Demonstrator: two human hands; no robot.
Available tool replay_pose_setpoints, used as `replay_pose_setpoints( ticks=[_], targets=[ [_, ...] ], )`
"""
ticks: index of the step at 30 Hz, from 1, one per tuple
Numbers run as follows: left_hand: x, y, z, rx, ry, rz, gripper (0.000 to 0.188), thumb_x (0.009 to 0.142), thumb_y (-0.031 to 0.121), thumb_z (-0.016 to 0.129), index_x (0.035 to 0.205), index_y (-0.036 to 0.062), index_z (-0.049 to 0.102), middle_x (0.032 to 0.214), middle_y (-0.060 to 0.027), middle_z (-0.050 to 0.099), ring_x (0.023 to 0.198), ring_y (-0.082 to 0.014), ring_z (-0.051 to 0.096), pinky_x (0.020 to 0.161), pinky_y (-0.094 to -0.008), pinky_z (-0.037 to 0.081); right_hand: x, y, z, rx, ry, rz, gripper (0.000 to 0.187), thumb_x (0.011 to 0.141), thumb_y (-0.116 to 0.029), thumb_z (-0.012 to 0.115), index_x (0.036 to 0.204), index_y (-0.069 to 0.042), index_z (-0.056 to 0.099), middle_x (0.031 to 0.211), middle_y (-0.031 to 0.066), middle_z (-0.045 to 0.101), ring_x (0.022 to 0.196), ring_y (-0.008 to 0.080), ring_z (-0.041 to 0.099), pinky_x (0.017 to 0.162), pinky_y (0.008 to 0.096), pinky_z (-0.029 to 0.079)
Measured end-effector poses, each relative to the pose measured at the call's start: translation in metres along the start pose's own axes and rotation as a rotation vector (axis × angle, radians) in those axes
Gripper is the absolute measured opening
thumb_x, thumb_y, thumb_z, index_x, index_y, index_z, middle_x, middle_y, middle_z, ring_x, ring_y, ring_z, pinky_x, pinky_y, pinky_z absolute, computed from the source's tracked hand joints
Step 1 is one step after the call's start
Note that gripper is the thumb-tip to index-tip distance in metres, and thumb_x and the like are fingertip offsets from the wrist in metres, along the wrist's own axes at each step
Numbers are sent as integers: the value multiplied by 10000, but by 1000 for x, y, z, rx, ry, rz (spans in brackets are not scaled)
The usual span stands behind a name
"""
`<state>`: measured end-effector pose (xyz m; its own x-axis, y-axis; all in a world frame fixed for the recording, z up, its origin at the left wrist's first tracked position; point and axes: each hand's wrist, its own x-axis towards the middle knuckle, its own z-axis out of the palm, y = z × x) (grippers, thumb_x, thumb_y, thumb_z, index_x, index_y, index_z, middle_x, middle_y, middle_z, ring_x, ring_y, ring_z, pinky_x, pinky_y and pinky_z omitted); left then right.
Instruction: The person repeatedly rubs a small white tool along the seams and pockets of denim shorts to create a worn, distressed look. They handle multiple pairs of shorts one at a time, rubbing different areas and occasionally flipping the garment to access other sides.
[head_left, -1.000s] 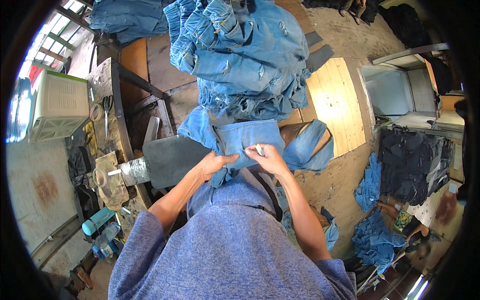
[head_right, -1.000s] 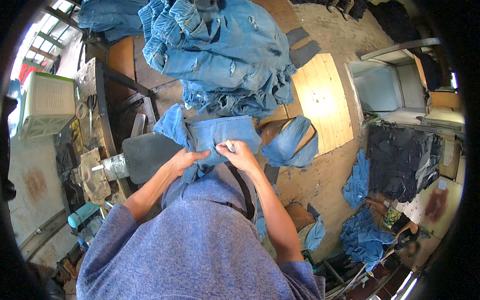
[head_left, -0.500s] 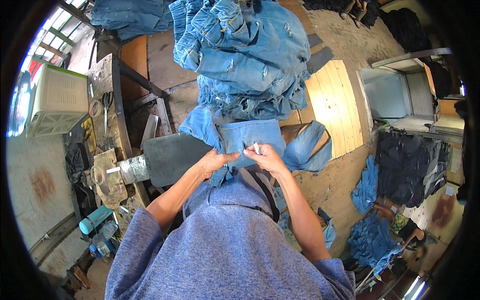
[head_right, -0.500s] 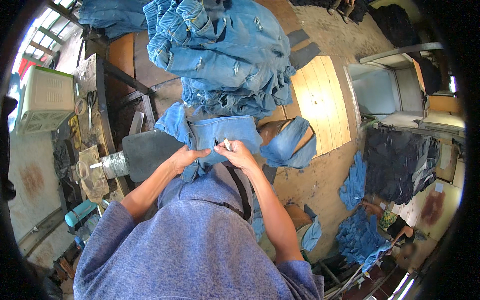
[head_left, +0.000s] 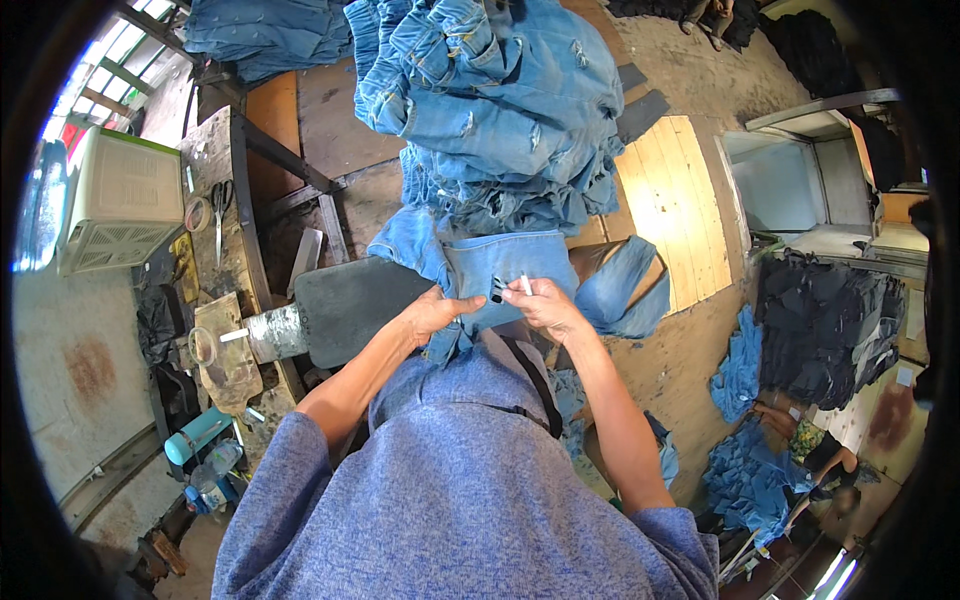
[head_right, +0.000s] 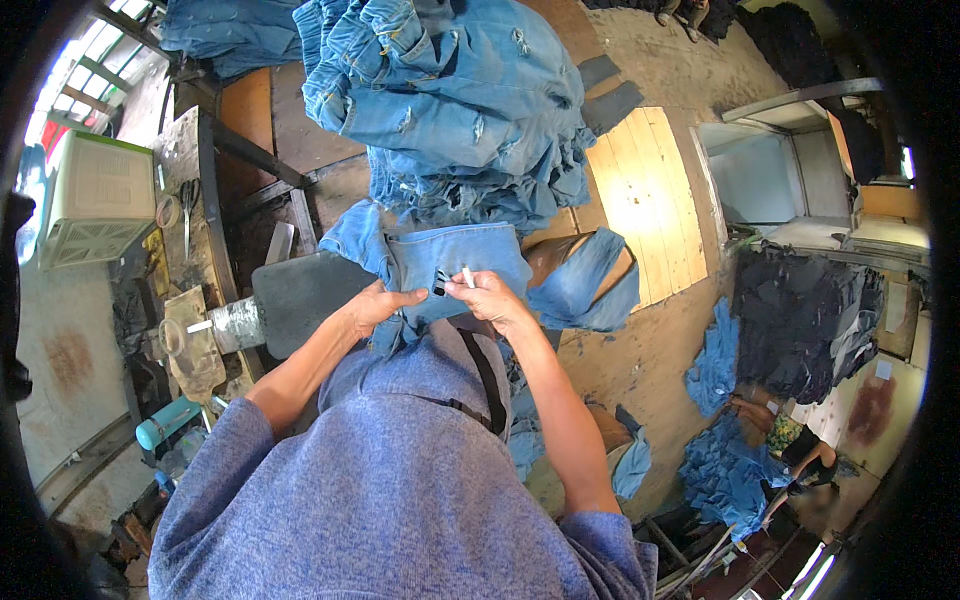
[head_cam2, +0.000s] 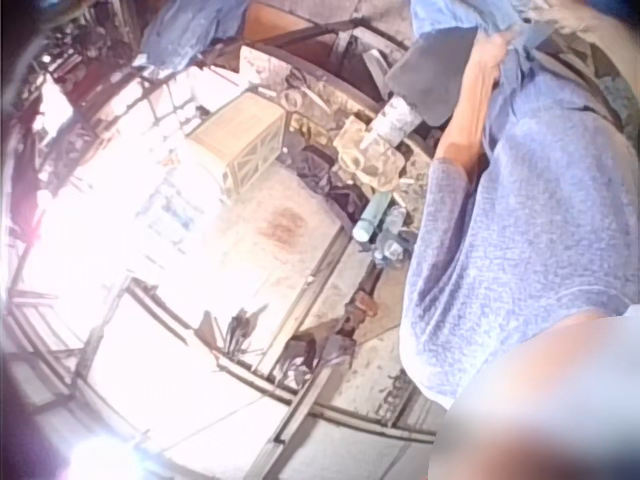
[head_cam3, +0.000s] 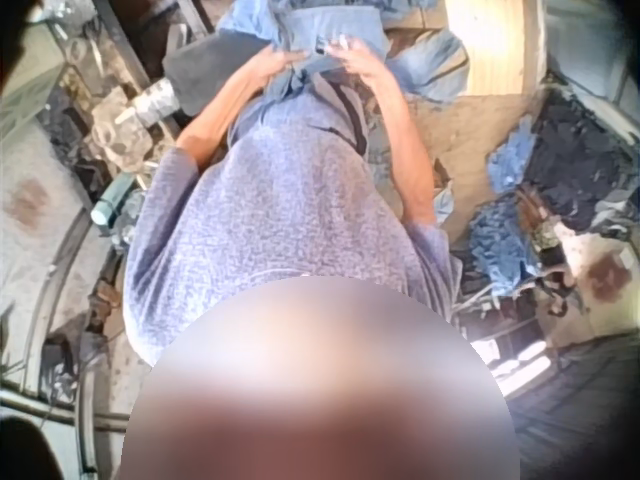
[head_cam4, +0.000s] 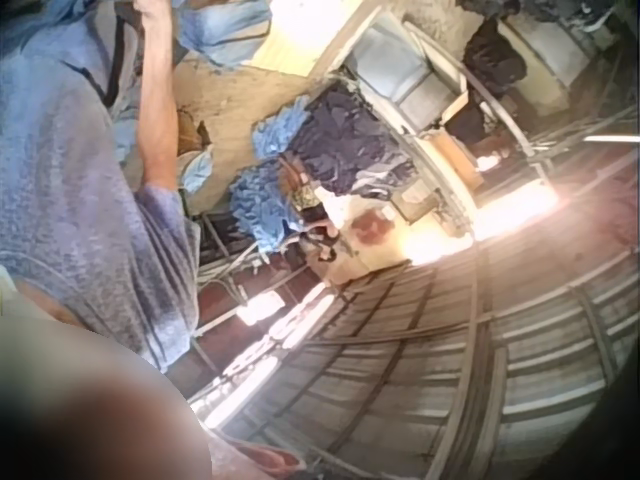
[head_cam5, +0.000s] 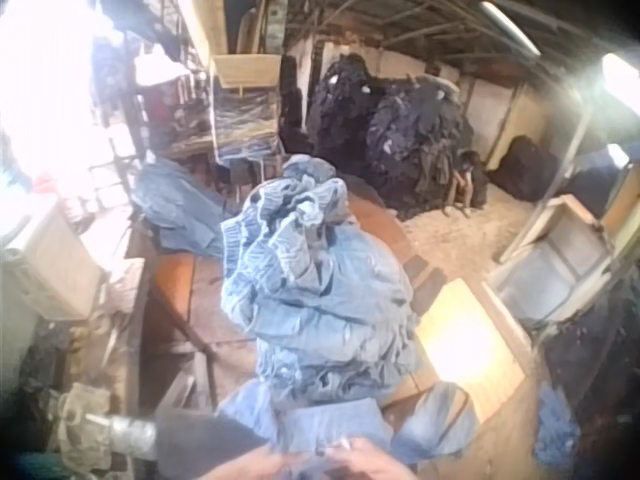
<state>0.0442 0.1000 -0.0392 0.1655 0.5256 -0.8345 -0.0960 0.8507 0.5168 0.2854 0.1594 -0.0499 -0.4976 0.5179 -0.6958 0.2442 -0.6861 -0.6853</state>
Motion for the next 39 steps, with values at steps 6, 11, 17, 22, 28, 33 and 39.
replay_pose_setpoints(
  ticks=[6,11,17,22,28,33,39],
  targets=[
    [16,-15,-5,6,-4,36,993,817,408,931,1483,-142,442,1444,-231,580,1344,-301,546,1154,-423,416,-7,-2,1,-141,27,-83,228,1021,-271,754,1055,-61,673,730,-116,453,576,17,361,497,245,289],
    [22,-14,-5,32,-23,7,964,830,399,925,1488,-124,454,1450,-218,587,1353,-288,546,1169,-406,404,7,5,-1,-323,-92,-104,209,1053,-270,709,959,-87,672,755,-134,454,680,26,398,570,258,324],
    [-3,2,-4,-19,-126,119,965,816,405,935,1517,-65,470,1481,-195,582,1385,-281,524,1190,-403,378,-3,4,-5,54,-133,86,184,1076,-275,674,999,-119,616,719,-131,425,580,-9,341,491,223,248],
    [3,0,-5,30,-131,96,908,797,423,939,1493,-2,539,1465,-160,610,1389,-288,523,1197,-414,366,-8,-1,1,-66,-80,56,228,1062,-324,692,986,-132,597,708,-132,398,561,-12,307,474,225,212],
    [15,-8,-11,59,-196,109,850,793,414,936,1461,19,591,1452,-138,631,1390,-290,524,1202,-438,353,4,5,1,-270,-105,-80,225,1048,-304,716,1044,-113,598,724,-118,381,582,2,327,491,220,233],
    [7,0,-11,68,-198,143,803,820,361,918,1452,-11,591,1438,-147,642,1382,-281,533,1205,-431,349,-9,2,0,3,-114,82,307,1061,-369,682,1048,-70,613,760,-89,423,642,44,362,555,261,321],
    [8,-5,-25,-12,-328,89,814,802,278,936,1462,-30,573,1454,-155,630,1386,-276,526,1211,-393,333,-43,-10,16,-314,313,-142,238,1107,-295,586,1138,-62,618,796,-2,582,654,122,539,589,307,422]
  ],
)
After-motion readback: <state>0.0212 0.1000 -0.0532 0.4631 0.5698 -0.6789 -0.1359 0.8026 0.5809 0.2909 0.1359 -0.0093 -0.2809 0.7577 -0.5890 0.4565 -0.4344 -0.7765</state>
